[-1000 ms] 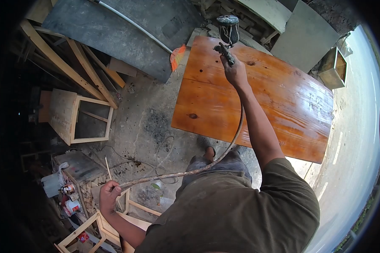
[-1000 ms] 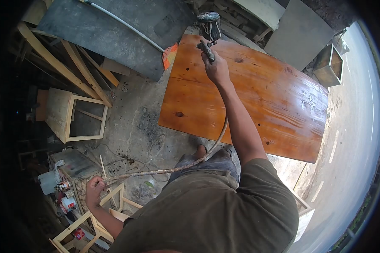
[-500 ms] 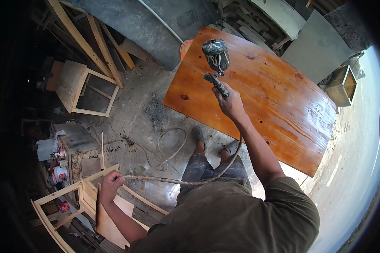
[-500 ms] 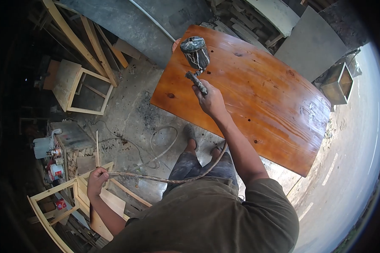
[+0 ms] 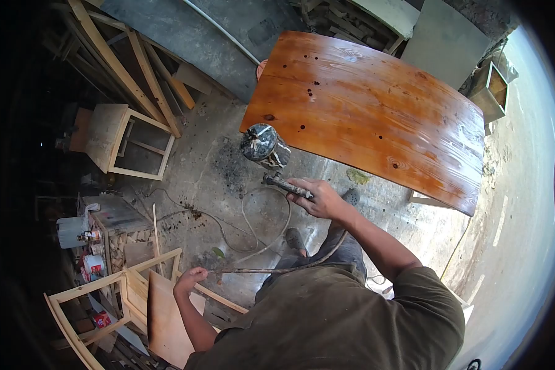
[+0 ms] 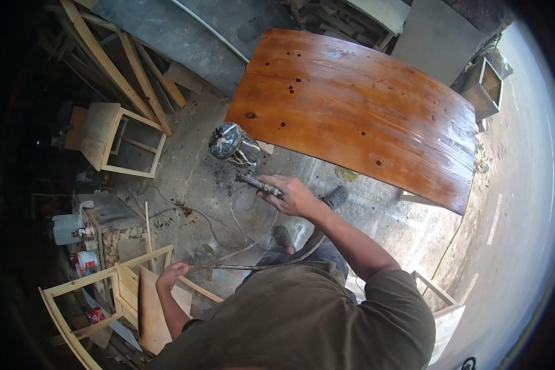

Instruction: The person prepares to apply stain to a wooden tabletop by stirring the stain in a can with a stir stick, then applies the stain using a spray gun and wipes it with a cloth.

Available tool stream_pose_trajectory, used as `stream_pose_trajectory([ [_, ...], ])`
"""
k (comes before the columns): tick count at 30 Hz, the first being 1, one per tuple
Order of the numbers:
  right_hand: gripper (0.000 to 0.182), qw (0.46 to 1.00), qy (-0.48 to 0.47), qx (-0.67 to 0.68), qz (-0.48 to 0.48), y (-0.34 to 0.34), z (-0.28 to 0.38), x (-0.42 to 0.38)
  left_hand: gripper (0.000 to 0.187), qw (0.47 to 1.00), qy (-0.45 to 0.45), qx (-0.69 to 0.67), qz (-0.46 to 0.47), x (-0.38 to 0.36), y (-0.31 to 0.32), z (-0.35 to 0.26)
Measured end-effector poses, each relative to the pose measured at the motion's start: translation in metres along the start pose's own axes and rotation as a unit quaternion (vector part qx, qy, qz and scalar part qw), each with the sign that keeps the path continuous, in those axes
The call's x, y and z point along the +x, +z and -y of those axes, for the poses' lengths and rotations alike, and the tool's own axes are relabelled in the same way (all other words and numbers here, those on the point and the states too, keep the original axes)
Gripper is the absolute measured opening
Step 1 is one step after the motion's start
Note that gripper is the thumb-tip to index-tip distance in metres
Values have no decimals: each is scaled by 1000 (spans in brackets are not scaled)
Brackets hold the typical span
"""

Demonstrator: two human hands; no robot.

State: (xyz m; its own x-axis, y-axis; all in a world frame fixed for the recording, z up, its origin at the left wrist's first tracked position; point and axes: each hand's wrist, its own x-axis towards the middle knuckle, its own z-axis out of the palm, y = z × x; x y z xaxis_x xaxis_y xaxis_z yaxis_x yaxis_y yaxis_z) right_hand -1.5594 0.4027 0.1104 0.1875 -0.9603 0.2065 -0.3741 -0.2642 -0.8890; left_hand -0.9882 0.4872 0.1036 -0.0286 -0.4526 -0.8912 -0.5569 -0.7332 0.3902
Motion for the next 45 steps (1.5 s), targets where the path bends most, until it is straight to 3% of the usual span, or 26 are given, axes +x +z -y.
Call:
stream_pose_trajectory([
  [4, 43, 998, -52, 25, 38, 45, 61, -29, 32, 999, -12, -33, 30, 3, -7, 88],
  [10, 41, 987, -122, 65, 86, 110, 142, -28, 36, 984, 90, 47, -145, -30, 17, 132],
  [13, 41, 981, -149, 85, 93, 147, 165, -19, 37, 978, 93, 19, -185, -74, 55, 76],
  [14, 42, 980, -150, 94, 96, 158, 174, -16, 39, 970, 175, 14, -167, -68, 59, 83],
  [17, 42, 981, -144, 92, 96, 187, 191, -7, 42, 944, 281, -141, -97, -83, 87, 49],
  [19, 41, 982, -123, 91, 110, 201, 203, 1, 46, 918, 328, -198, -105, -96, 104, 16],
  [22, 36, 976, -176, 125, 2, 240, 199, 5, 44, 870, 351, -315, -144, -108, 116, -24],
  [24, 30, 978, -61, 193, 54, 248, 207, 6, 42, 834, 373, -367, -177, -111, 116, -42],
  [27, 26, 967, 41, 244, 58, 250, 217, 8, 42, 813, 396, -365, -221, -102, 111, -58],
  [31, 36, 985, -15, 168, 35, 235, 211, 22, 45, 811, 409, -364, -208, -95, 103, -78],
  [33, 39, 992, -32, 120, 26, 226, 206, 27, 50, 828, 402, -360, -152, -99, 99, -90],
  [36, 46, 985, -168, 6, -42, 223, 194, 34, 62, 827, 395, -390, -84, -120, 104, -117],
  [40, 65, 987, -154, -24, -44, 234, 192, 27, 69, 812, 396, -428, -34, -131, 101, -146],
  [45, 84, 992, -120, -48, 12, 256, 190, 16, 56, 824, 390, -398, -100, -104, 86, -148],
])
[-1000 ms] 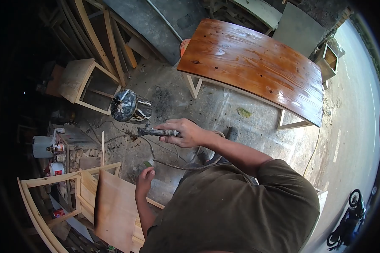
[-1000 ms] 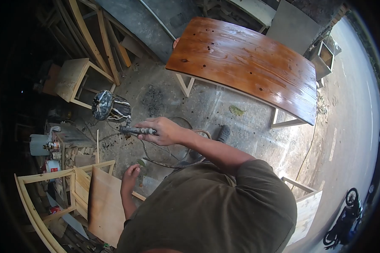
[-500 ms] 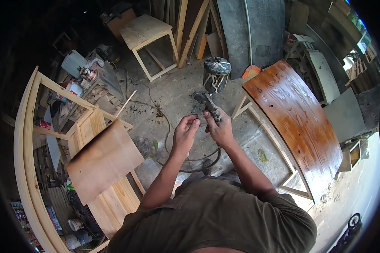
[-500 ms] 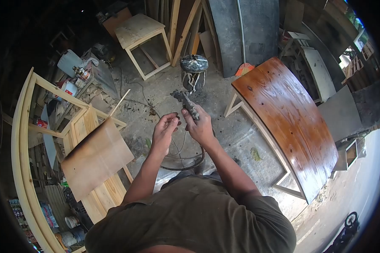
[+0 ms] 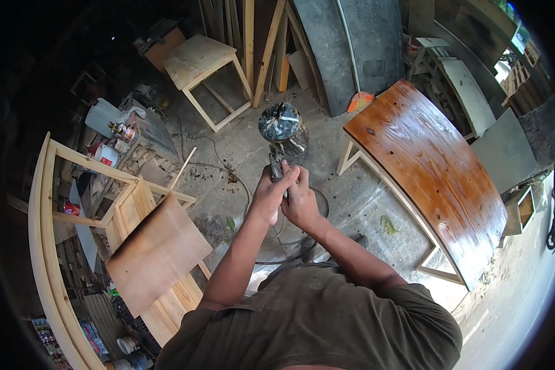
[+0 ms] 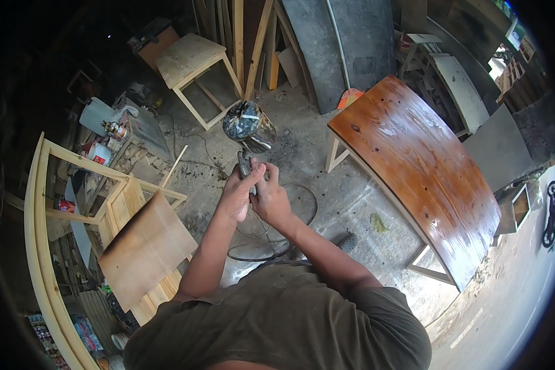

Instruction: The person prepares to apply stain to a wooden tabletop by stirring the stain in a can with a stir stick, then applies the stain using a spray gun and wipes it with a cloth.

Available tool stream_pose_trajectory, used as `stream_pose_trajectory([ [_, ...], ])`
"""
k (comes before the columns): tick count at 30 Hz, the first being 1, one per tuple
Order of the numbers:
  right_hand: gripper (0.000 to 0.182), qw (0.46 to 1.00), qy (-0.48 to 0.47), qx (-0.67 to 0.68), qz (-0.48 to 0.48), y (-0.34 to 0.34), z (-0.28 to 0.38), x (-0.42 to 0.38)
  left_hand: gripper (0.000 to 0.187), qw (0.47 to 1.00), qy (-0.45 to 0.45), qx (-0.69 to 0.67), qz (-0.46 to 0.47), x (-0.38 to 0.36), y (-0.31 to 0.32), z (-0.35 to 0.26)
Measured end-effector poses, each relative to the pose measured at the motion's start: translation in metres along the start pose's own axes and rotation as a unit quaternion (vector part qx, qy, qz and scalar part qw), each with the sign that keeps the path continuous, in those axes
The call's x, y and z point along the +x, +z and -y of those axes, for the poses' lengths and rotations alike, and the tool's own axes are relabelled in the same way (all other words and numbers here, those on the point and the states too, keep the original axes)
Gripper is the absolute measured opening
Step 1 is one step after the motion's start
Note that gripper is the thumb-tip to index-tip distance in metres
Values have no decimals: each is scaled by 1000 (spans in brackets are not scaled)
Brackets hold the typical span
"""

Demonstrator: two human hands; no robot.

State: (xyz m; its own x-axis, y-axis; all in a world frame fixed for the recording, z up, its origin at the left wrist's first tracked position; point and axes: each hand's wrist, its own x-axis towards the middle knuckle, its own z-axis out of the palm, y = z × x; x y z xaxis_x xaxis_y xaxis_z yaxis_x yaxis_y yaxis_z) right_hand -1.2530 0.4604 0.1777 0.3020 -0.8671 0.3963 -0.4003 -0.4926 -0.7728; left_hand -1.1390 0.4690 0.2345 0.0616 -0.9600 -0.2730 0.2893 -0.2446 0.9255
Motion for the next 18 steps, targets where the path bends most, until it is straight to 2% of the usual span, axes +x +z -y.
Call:
stream_pose_trajectory([
  [4, 79, 997, 0, 58, 50, 17, 7, -2, 34, 999, -13, 6, -51, 5, -25, 0],
  [7, 78, 991, -65, 112, 42, 32, 12, 5, 33, 998, -36, 6, -57, 7, -48, -16],
  [10, 79, 980, -93, 134, 113, 18, 24, 8, 34, 997, -57, -2, -55, 6, -76, -39],
  [11, 72, 980, -107, 114, 120, 10, 25, 6, 38, 996, -67, -8, -63, 11, -98, -40],
  [14, 71, 970, -92, 131, 181, -13, 1, -11, 38, 996, -72, 35, -30, -2, -105, -81],
  [16, 65, 970, -55, 125, 202, -36, -36, -31, 46, 997, -70, 19, -19, -6, -125, -99],
  [18, 62, 971, 6, 61, 233, -60, -86, -58, 50, 997, -67, -4, -28, -17, -126, -121],
])
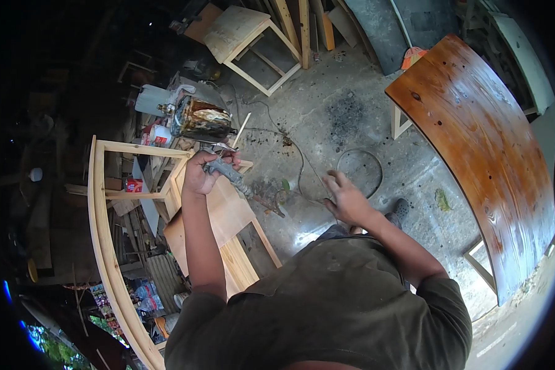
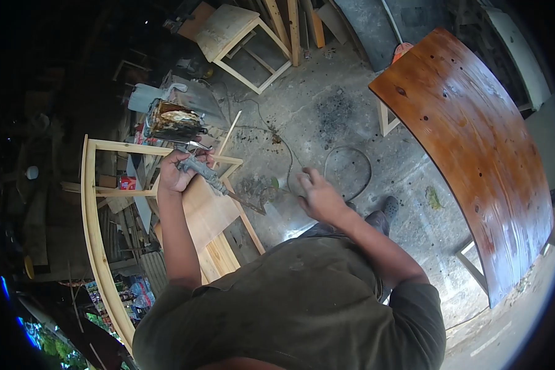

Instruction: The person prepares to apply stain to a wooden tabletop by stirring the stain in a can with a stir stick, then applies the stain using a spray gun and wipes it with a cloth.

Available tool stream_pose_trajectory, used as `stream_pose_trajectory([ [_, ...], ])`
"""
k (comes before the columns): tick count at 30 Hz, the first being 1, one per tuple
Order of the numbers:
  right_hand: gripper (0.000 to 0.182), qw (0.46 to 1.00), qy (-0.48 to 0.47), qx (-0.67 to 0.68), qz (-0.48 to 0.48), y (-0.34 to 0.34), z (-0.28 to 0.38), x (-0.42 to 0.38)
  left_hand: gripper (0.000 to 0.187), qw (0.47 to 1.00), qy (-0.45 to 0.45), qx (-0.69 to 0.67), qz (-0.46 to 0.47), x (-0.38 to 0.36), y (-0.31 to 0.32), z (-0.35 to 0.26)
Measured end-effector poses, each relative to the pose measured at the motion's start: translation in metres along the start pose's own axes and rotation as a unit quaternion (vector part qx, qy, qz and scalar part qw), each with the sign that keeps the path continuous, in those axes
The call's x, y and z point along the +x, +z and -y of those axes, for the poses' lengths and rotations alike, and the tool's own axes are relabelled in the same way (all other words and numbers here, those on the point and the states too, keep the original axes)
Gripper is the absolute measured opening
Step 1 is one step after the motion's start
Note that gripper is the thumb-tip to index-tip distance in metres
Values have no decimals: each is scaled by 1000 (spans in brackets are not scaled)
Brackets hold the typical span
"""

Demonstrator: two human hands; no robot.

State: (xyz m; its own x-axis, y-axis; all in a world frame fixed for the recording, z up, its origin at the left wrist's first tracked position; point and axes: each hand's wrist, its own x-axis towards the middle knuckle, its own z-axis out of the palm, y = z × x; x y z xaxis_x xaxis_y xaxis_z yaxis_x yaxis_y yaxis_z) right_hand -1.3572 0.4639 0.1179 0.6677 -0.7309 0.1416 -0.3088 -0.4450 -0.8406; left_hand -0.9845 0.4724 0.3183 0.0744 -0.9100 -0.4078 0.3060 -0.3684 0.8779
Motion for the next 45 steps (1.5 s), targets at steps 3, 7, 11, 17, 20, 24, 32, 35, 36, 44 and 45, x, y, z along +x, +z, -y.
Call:
stream_pose_trajectory([
  [3, 61, 972, 177, -108, 112, -20, -101, -72, 62, 1000, 11, 22, 5, -20, 3, -33],
  [7, 48, 904, 361, -175, 151, -53, -226, -183, 57, 997, 16, 73, -20, -52, -16, -66],
  [11, 41, 861, 450, -189, 146, -85, -299, -246, 46, 989, 42, 121, -71, -80, -5, -78],
  [17, 46, 891, 396, -158, 155, -126, -310, -210, 49, 990, 71, 105, -60, -106, 11, -55],
  [20, 55, 910, 334, -189, 160, -131, -308, -173, 41, 989, 67, 104, -84, -119, 8, -21],
  [24, 49, 923, 277, -186, 194, -131, -280, -101, 38, 987, 92, 51, -122, -134, 17, 38],
  [32, 57, 918, 103, -228, 307, -82, -213, 47, 37, 932, 94, -54, -346, -162, 33, 175],
  [35, 57, 895, 45, -264, 358, -44, -199, 92, 37, 907, 80, -48, -412, -171, 26, 211],
  [36, 58, 886, 29, -268, 378, -28, -196, 104, 39, 891, 83, -61, -443, -174, 20, 227],
  [44, 55, 839, 54, -242, 484, 84, -206, 193, 49, 801, 71, -130, -581, -164, -26, 261],
  [45, 52, 836, 8, -259, 484, 99, -225, 200, 47, 799, 82, -153, -576, -160, -36, 263],
])
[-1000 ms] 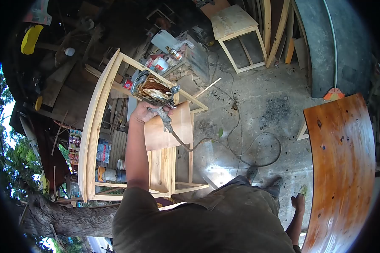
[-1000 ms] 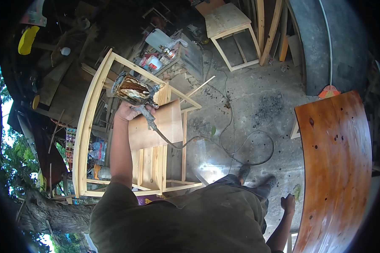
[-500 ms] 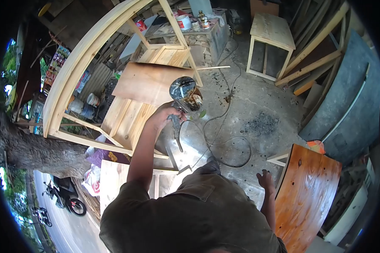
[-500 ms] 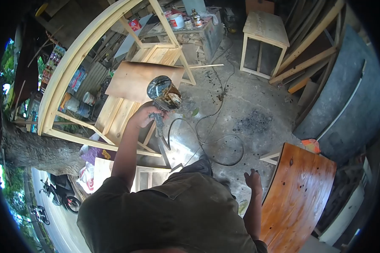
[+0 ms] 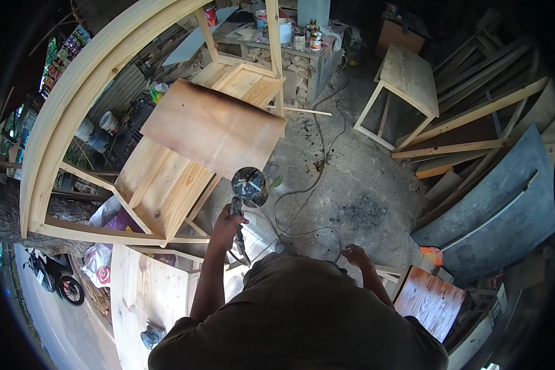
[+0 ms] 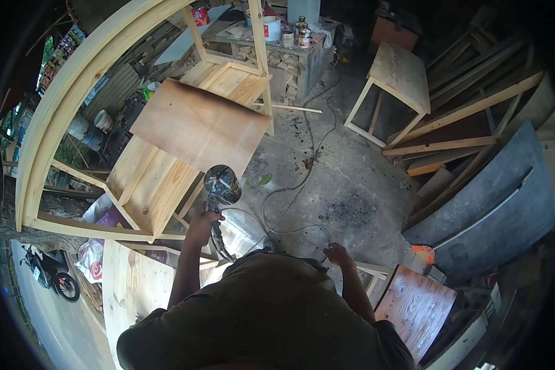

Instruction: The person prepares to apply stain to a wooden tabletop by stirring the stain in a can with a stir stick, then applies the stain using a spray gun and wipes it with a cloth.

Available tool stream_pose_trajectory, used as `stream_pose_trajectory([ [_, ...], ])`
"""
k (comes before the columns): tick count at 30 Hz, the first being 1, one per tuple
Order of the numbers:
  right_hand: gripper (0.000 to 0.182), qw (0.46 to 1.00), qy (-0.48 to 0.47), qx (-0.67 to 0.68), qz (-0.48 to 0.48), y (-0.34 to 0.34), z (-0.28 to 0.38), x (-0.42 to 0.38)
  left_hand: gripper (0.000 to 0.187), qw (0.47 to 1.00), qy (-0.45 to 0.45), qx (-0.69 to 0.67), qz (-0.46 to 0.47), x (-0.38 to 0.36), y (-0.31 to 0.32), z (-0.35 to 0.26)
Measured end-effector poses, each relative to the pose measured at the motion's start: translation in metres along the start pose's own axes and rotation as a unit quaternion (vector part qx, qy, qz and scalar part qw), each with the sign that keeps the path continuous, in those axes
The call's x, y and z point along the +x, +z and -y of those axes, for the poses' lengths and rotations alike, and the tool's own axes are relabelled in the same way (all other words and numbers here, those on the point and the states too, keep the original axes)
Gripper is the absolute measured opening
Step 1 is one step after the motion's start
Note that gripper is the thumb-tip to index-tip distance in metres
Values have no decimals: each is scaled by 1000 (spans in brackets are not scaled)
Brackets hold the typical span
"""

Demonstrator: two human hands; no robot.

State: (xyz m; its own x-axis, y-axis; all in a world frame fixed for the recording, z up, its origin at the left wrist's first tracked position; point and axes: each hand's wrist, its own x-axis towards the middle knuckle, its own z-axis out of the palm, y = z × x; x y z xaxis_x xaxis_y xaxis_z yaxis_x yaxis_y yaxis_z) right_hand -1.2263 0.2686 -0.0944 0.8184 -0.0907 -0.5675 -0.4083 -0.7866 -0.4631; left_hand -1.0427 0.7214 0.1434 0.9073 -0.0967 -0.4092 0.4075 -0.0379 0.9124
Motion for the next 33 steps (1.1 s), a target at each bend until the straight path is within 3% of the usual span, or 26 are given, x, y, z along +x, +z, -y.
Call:
stream_pose_trajectory([
  [2, 47, 995, -57, -74, -17, 33, -53, 36, 44, 1000, 0, -24, -15, 17, 7, -4],
  [5, 36, 987, -85, -137, -2, 31, -75, 41, 41, 997, 3, -69, -30, 43, 28, -12],
  [6, 24, 955, -188, -230, -12, 25, -78, 46, 41, 997, 4, -64, -33, 55, 35, -14],
  [7, 21, 999, -11, -47, 23, 20, -81, 50, 41, 998, 6, -59, -36, 67, 44, -16],
  [8, 17, 974, 168, 140, 55, 15, -85, 51, 41, 996, 4, -79, -36, 80, 53, -17],
  [9, 14, 882, 338, 317, 84, -2, -79, 46, 42, 998, -2, -52, -33, 93, 62, -23],
  [10, 13, 893, 310, 305, 115, -10, -101, 53, 44, 999, -11, -24, -29, 107, 71, -29],
  [11, 44, 909, 295, 254, 149, -6, -136, 65, 46, 999, -22, 4, -26, 120, 82, -34],
  [14, 39, 917, 322, 198, 128, -87, -126, 73, 42, 999, 2, -27, -22, 166, 120, -44],
  [16, 36, 902, 355, 220, 115, -132, -152, 101, 45, 994, 37, -101, -5, 206, 148, -53],
  [21, 38, 886, 372, 262, 86, -266, -243, 197, 49, 991, 19, -130, -27, 310, 225, -76],
  [22, 32, 896, 363, 250, 60, -291, -264, 218, 46, 991, 13, -126, -43, 323, 242, -86],
  [23, 31, 955, 261, 98, 97, -326, -283, 252, 44, 990, 14, -124, -60, 345, 259, -100],
  [24, 29, 977, 152, -60, 134, -347, -326, 292, 42, 990, 13, -123, -62, 363, 276, -117],
  [27, 35, 992, 107, -64, 35, -396, -390, 378, 37, 990, -9, -121, -74, 392, 313, -149],
  [28, 36, 989, 114, -90, -5, -445, -350, 401, 36, 989, -9, -125, -77, 407, 321, -155],
  [29, 29, 969, -31, -244, -24, -474, -344, 438, 35, 988, -9, -129, -79, 422, 328, -160],
  [30, 25, 905, -174, -387, -42, -496, -343, 475, 37, 987, -10, -132, -90, 436, 335, -165],
  [31, 26, 975, -82, -202, -43, -512, -331, 516, 37, 984, -11, -143, -104, 450, 342, -171],
  [32, 26, 999, -12, -38, -23, -532, -296, 548, 37, 981, -13, -153, -119, 465, 348, -176],
  [33, 27, 990, 60, 127, -27, -552, -260, 581, 37, 977, -18, -164, -133, 477, 354, -180],
])
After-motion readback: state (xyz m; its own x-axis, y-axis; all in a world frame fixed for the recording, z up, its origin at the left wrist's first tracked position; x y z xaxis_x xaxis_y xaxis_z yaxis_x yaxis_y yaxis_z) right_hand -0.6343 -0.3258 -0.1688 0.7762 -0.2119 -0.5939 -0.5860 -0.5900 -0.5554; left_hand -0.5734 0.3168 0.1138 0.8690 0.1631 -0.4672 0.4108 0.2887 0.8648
